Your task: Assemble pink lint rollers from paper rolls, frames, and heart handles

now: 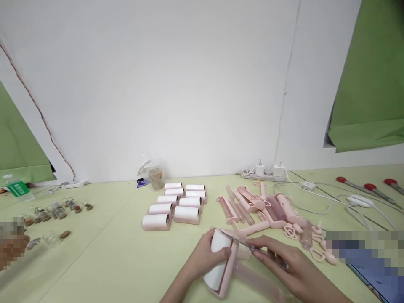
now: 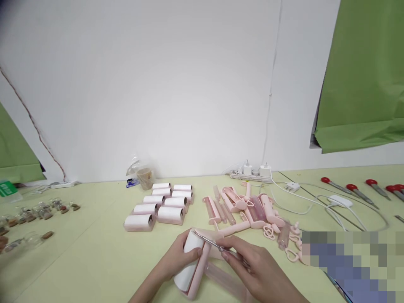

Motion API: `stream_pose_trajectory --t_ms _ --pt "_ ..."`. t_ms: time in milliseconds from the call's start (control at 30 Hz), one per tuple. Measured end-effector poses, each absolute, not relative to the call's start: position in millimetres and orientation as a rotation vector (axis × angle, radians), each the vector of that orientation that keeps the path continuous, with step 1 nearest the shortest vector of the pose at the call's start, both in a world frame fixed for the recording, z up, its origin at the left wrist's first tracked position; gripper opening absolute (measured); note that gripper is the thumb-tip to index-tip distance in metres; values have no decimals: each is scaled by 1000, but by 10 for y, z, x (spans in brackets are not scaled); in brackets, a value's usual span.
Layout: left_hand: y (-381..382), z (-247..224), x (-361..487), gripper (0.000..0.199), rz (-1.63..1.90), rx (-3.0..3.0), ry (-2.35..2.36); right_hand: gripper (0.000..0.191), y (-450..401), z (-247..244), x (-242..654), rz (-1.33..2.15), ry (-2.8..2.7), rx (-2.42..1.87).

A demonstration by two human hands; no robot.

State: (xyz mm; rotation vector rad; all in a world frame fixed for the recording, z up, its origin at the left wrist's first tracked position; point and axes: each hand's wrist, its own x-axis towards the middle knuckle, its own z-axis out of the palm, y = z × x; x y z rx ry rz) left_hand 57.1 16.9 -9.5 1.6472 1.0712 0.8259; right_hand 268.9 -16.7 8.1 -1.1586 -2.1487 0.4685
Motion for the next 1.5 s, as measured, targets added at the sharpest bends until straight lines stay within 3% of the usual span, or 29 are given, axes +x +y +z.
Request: stream_pose_trajectory --t_ms 367,633,933,1100,1333,1500 --pt "137 -130 621 33 808 1681 1058 27 -315 250 2672 -341 -2275 -1074" --pt "20 -165 716 28 867 1695 1127 38 -374 106 2511 -777 -2295 -1023" --pt "-148 -220 1013 25 1090 1434 1273 39 -447 -291 2581 -824 -2129 -991" --pt "-219 -177 1014 25 1044 1451 1358 40 -426 -371 2515 -735 -2137 -1004" --pt "-331 -255 887 27 921 1327 1840 40 -403 -486 2234 -728 -2201 -895" --pt "-356 -192 813 20 908 1338 1937 40 -359 -415 2085 -525 -2232 -938"
